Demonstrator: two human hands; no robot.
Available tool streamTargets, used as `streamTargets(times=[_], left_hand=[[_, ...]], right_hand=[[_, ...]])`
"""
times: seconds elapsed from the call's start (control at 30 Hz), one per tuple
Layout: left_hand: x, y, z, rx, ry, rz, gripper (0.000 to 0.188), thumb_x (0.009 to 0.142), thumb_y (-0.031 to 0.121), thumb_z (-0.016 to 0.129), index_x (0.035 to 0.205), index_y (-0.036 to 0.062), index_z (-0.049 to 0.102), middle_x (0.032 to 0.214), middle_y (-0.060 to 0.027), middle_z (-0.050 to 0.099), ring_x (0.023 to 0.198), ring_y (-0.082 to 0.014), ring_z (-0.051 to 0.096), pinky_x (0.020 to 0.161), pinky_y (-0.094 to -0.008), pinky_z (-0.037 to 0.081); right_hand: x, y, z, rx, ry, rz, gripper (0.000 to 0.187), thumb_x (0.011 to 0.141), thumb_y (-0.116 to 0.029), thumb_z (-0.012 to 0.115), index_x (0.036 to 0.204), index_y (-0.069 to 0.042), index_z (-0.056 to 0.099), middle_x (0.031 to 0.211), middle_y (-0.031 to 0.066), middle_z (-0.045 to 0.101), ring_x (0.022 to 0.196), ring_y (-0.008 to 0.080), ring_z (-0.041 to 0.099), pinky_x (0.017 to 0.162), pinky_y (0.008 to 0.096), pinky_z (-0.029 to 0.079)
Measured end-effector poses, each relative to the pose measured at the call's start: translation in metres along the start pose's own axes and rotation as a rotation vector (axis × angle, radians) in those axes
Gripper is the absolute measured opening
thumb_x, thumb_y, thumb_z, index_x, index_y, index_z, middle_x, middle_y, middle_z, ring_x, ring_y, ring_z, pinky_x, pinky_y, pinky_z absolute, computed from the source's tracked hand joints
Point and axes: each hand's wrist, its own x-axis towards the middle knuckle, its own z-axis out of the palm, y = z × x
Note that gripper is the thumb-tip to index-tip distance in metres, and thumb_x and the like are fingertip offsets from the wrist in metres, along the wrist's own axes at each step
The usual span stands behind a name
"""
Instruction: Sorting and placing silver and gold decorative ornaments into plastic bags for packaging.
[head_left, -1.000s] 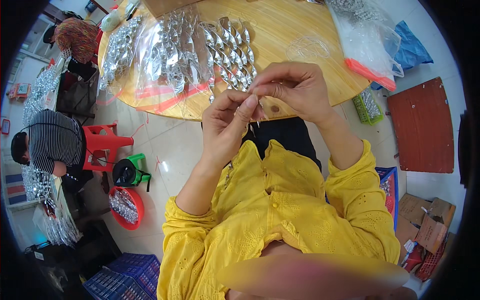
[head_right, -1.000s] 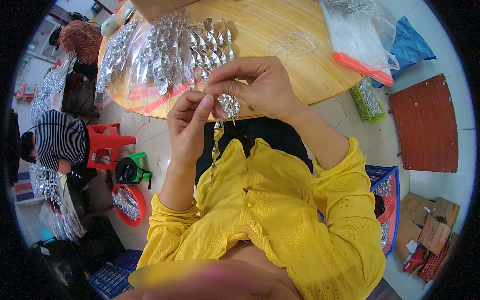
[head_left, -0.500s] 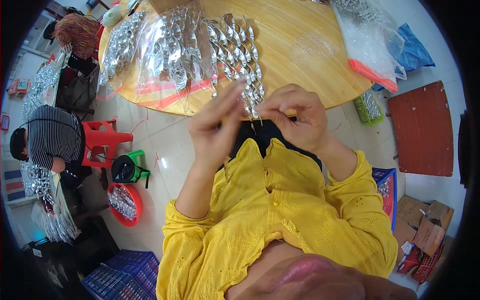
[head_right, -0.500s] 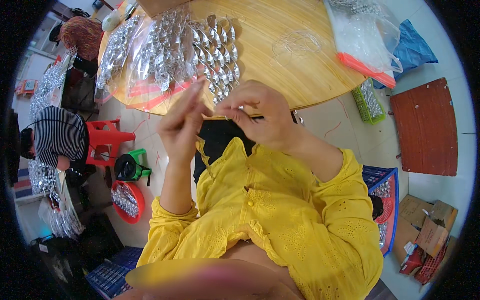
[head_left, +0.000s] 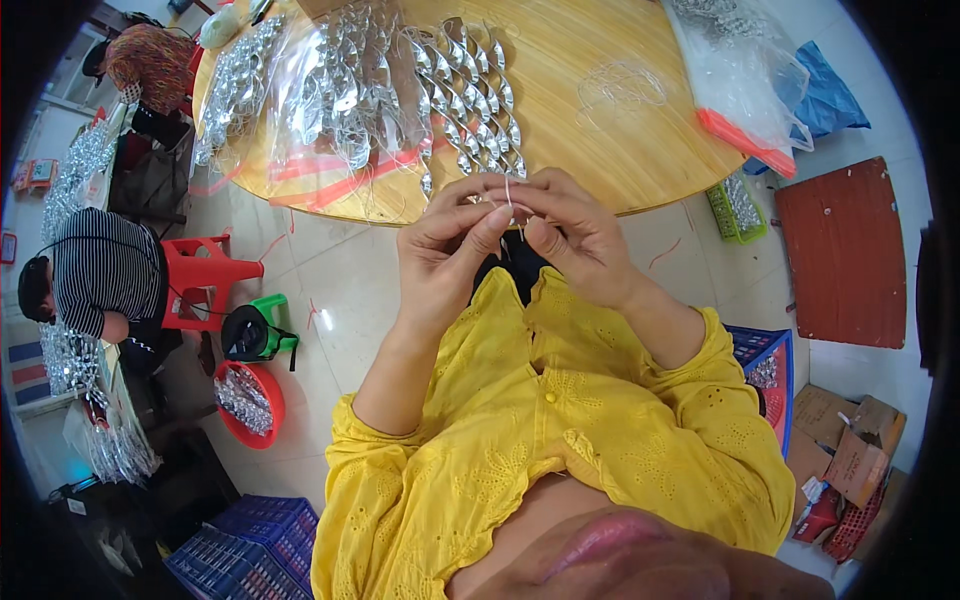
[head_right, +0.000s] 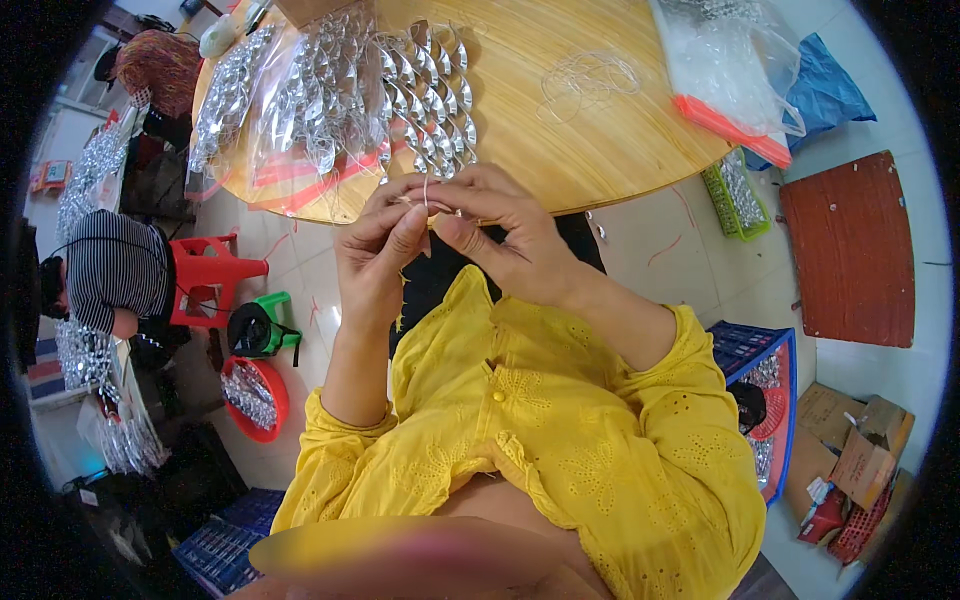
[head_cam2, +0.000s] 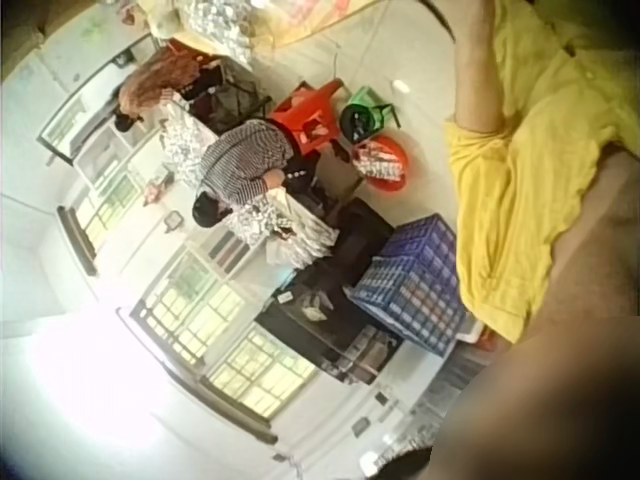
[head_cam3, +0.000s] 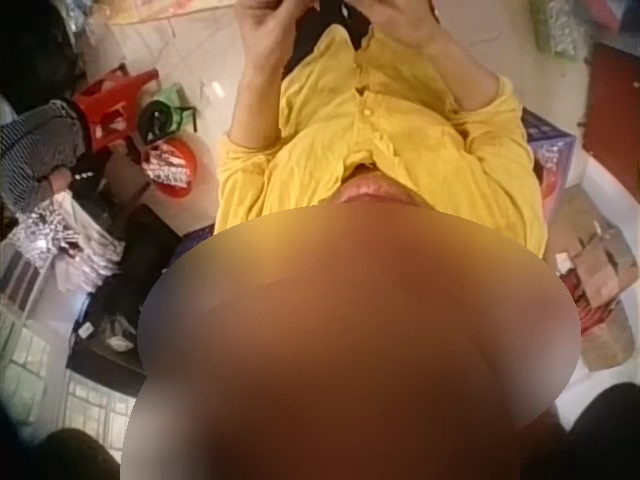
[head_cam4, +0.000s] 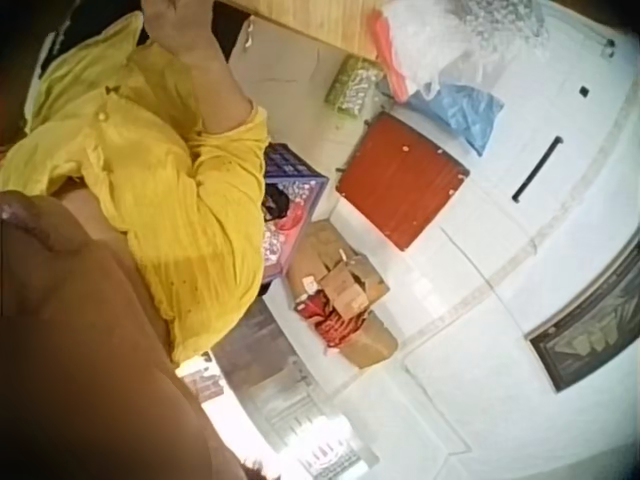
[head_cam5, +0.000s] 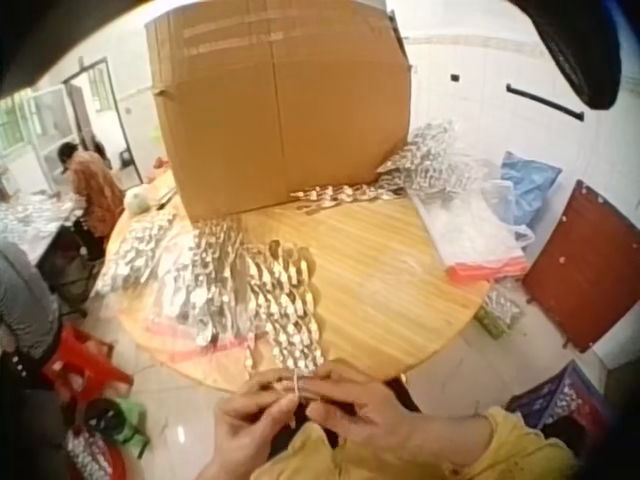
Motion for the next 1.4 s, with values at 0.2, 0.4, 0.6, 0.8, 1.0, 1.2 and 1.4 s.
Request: streamTargets(times=[0.2, 0.4, 0.6, 0.8, 1.0, 1.2, 1.4], left_hand=[[-0.001, 0.001, -0.004, 0.051, 0.059, -0.011, 0.009, 0.079, 0.003, 0.054, 0.082, -0.0032, 0.059, 0.092, -0.0075, 0.053, 0.071, -0.0082, 0.051, 0.06, -0.0178, 0.041], [-0.004, 0.013, -0.013, 0.033, -0.171, -0.191, 0.012, 0.081, 0.007, 0.052, 0.079, -0.0036, 0.057, 0.078, -0.0055, 0.055, 0.07, -0.0094, 0.052, 0.062, -0.0197, 0.042], [-0.003, 0.007, -0.013, -0.081, -0.175, -0.312, 0.012, 0.081, 0.008, 0.052, 0.079, -0.0023, 0.056, 0.077, -0.0044, 0.055, 0.065, -0.0062, 0.049, 0.058, -0.018, 0.039], [-0.002, 0.007, -0.006, -0.073, -0.003, -0.28, 0.014, 0.08, 0.01, 0.054, 0.089, -0.0001, 0.057, 0.074, -0.0012, 0.055, 0.063, -0.0024, 0.046, 0.051, -0.0152, 0.035], [-0.008, 0.014, -0.019, 0.195, -0.14, -0.363, 0.018, 0.082, 0.01, 0.048, 0.082, -0.004, 0.06, 0.052, -0.0016, 0.049, 0.043, -0.0049, 0.039, 0.042, -0.0169, 0.027], [-0.033, 0.046, -0.045, -0.031, -0.071, -0.225, 0.015, 0.08, 0.006, 0.05, 0.076, -0.0057, 0.059, 0.056, -0.0026, 0.051, 0.039, -0.0038, 0.035, 0.037, -0.0172, 0.024], [-0.04, 0.042, -0.04, -0.068, -0.082, -0.367, 0.015, 0.078, 0.008, 0.052, 0.074, -0.005, 0.058, 0.051, -0.0039, 0.049, 0.042, -0.0053, 0.038, 0.038, -0.0186, 0.026]], right_hand=[[-0.004, 0.004, 0.0, -0.203, 0.022, -0.134, 0.033, 0.085, -0.028, 0.042, 0.111, -0.01, 0.051, 0.107, 0.0094, 0.042, 0.1, 0.0167, 0.037, 0.082, 0.0292, 0.029], [0.013, -0.008, -0.019, -0.728, -0.167, -0.343, 0.024, 0.082, -0.021, 0.046, 0.1, -0.01, 0.057, 0.113, 0.0115, 0.044, 0.102, 0.0225, 0.037, 0.084, 0.0324, 0.029], [0.013, 0.002, -0.014, -0.601, -0.046, -0.38, 0.013, 0.073, -0.008, 0.057, 0.086, -0.01, 0.058, 0.101, 0.0028, 0.053, 0.095, 0.0217, 0.045, 0.082, 0.0317, 0.032], [0.007, 0.001, -0.011, -0.253, 0.084, -0.198, 0.01, 0.08, -0.007, 0.049, 0.088, -0.002, 0.049, 0.097, 0.0088, 0.052, 0.089, 0.0225, 0.048, 0.08, 0.0288, 0.036], [0.017, -0.011, -0.022, 0.903, 0.229, 0.282, 0.013, 0.087, -0.011, 0.036, 0.096, -0.003, 0.04, 0.09, 0.0093, 0.05, 0.08, 0.0131, 0.048, 0.07, 0.0238, 0.037], [0.016, 0.006, -0.052, 0.407, 0.221, 0.113, 0.007, 0.087, -0.009, 0.035, 0.091, -0.005, 0.04, 0.066, -0.0017, 0.032, 0.054, 0.0063, 0.03, 0.051, 0.018, 0.027], [0.013, 0.018, -0.053, 0.24, 0.254, 0.158, 0.004, 0.085, -0.011, 0.041, 0.085, -0.007, 0.039, 0.065, -0.003, 0.033, 0.055, 0.0053, 0.031, 0.05, 0.0188, 0.027]])
